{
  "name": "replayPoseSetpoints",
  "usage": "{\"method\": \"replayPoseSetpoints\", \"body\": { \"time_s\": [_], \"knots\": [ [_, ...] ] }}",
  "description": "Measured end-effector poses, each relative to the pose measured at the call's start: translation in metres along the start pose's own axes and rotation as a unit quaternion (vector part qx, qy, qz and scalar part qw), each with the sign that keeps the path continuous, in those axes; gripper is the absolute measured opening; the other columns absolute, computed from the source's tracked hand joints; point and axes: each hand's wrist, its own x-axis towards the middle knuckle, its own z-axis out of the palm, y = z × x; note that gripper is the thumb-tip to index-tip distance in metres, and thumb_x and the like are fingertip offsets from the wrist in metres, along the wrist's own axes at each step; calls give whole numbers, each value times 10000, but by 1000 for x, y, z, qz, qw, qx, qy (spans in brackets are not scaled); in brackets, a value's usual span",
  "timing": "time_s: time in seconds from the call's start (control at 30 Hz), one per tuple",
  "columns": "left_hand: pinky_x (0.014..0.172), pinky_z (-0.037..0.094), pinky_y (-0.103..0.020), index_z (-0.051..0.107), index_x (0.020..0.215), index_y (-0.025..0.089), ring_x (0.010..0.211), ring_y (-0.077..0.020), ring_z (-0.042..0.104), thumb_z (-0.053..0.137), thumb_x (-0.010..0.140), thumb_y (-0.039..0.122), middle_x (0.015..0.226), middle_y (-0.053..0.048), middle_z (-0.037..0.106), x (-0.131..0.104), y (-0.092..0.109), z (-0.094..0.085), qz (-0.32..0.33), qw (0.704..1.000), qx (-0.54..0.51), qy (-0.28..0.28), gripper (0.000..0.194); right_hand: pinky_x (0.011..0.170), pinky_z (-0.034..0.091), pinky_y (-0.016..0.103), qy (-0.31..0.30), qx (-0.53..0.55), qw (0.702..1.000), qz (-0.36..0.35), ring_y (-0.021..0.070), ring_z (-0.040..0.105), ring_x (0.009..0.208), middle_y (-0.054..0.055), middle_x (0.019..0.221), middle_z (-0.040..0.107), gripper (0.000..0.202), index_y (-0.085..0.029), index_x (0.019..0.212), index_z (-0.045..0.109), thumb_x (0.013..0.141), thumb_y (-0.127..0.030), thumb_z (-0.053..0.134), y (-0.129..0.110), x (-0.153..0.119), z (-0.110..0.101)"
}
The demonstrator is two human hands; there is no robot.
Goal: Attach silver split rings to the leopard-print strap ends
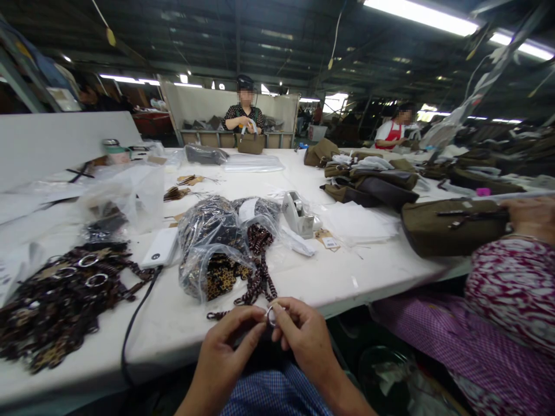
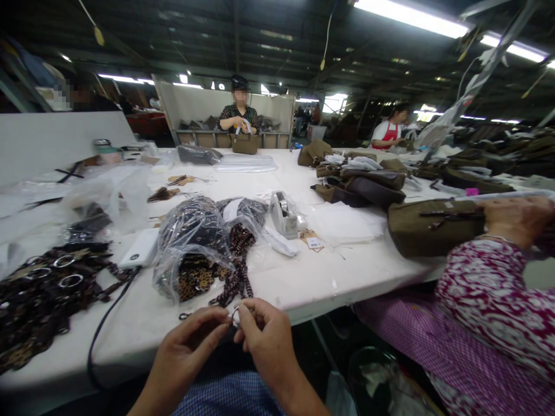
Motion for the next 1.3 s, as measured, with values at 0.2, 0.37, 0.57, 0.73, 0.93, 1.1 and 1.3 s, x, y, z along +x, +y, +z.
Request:
{"method": "replayPoseSetpoints", "body": {
  "time_s": [0.2,0.37,0.57,0.73,0.93,1.1,1.3],
  "knots": [
    [808,586,-230,749,877,240,876,-179,719,708,808,272,925,-19,762,-1,-7,3,11,1000,9,22,87,406,362,158,-5,31,999,12,66,468,381,-18,507,597,329,-128,975,706,894,-428,599,0,0,4],
    [785,594,-231,758,859,234,841,-182,727,720,791,279,889,-17,771,-1,-10,3,-2,999,14,31,90,422,368,161,-27,58,998,14,66,482,398,-8,539,610,361,-124,969,701,916,-456,569,1,-1,4],
    [775,604,-243,753,885,219,840,-194,736,724,783,308,909,-30,774,1,-10,0,-25,999,4,41,138,477,421,179,-67,80,995,0,86,547,468,27,655,671,382,-131,1029,668,951,-470,510,1,-1,2],
    [781,604,-241,755,884,222,848,-193,738,716,785,299,919,-29,774,0,-9,0,-16,999,8,40,132,423,353,168,-87,20,996,-4,76,479,403,-18,544,609,377,-135,1125,653,969,-435,486,3,-2,1],
    [785,603,-263,758,868,218,850,-204,733,702,801,307,913,-38,777,-4,-8,4,-9,999,38,26,125,416,325,169,-35,16,999,-6,70,422,395,-35,503,569,418,-112,1136,654,972,-447,466,8,-2,3],
    [779,608,-279,764,836,222,820,-207,735,700,799,282,876,-35,780,-6,-6,6,12,998,48,44,95,410,306,173,-26,38,999,1,68,387,384,-47,479,539,479,-94,1152,638,956,-497,471,5,-4,8],
    [779,611,-274,767,843,237,807,-201,739,722,780,247,876,-23,785,-10,-9,7,44,994,55,87,78,405,286,167,-36,96,994,33,62,358,378,-54,478,522,512,-99,1152,628,923,-543,513,8,-10,11]
  ]
}}
